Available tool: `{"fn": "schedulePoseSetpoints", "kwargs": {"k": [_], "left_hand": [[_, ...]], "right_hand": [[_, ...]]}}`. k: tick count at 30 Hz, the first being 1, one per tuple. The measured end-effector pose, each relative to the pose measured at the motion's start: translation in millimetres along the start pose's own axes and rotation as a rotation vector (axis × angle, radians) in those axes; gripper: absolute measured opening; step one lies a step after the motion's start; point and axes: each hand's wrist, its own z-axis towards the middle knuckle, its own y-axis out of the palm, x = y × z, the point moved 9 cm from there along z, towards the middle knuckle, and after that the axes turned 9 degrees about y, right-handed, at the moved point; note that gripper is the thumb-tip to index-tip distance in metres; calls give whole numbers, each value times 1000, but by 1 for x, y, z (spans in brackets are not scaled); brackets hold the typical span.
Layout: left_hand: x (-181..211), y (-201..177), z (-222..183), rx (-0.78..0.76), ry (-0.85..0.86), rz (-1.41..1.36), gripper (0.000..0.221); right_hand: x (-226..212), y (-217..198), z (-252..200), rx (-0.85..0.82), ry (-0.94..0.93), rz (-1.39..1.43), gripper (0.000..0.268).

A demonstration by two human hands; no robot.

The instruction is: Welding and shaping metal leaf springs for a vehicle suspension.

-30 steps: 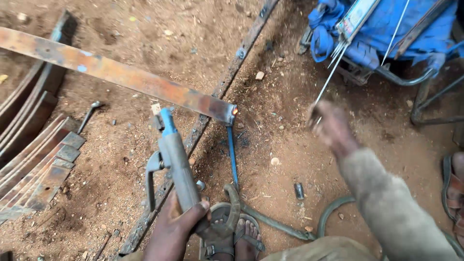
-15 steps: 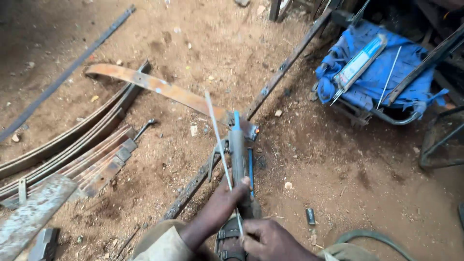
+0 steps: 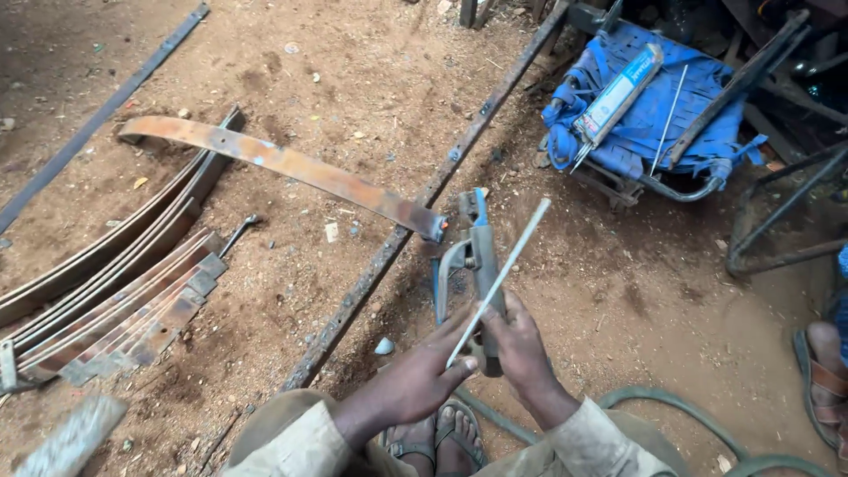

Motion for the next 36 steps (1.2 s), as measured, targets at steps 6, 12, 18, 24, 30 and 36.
{"fn": "schedulePoseSetpoints", "kwargs": {"k": [6, 12, 18, 24, 30, 36], "left_hand": [[-78, 12, -27, 367, -531, -906, 56], [-60, 9, -5, 268, -480, -679, 59], [-57, 18, -12, 29, -694, -659, 56], [-43, -11, -4, -18, -620, -440, 48], [-75, -79, -12, 470, -643, -434, 49], [-100, -64, 0, 206, -750, -327, 49]], "right_hand": [[-13, -28, 12, 97, 177, -51, 61], [-4, -5, 16, -51, 248, -53, 62], [14, -1, 14, -152, 304, -132, 72], [-1, 12, 3, -189, 215, -93, 72], [-43, -14, 2, -50, 129, -204, 95], [-99, 4, -8, 176, -164, -820, 100]]}}
